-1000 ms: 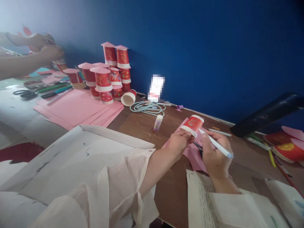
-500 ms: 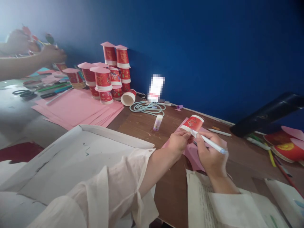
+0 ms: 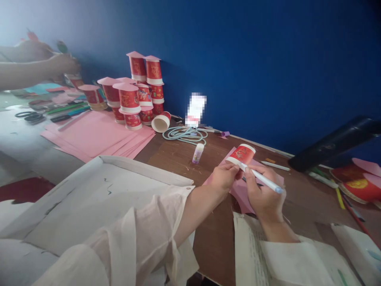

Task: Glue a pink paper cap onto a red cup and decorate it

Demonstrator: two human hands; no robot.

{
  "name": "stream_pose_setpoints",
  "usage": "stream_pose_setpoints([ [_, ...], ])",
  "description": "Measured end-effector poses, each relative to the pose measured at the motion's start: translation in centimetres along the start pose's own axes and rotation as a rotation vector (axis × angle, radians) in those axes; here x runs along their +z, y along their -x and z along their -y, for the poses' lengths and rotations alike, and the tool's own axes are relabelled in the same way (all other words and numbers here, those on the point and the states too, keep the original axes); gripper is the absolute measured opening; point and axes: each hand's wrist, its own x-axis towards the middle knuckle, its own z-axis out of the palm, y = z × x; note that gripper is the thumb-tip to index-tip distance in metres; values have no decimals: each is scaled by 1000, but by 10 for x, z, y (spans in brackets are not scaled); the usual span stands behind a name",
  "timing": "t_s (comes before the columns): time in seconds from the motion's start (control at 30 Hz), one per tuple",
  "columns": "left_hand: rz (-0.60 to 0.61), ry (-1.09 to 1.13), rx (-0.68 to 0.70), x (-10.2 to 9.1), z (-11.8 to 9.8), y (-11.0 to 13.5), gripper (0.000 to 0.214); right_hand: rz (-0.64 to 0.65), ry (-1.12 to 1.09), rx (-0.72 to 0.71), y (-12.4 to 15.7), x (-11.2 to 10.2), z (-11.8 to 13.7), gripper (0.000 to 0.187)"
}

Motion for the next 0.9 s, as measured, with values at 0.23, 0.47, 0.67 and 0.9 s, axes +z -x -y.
stream_pose_setpoints([
  [0.23, -9, 168, -74, 3, -10, 9, 10, -207, -27, 124, -1, -5, -2, 22],
  [0.47, -15, 128, -88, 5, -12, 11, 12, -103, -50, 4, 0, -3, 0, 15],
  [0.67, 9, 141, -74, 3, -4, 3, 9, -61, 5, -98, -1, 3, 1, 12],
  [0.9, 11, 161, -28, 0, -3, 3, 9, -42, 100, -52, 3, 0, -1, 11],
])
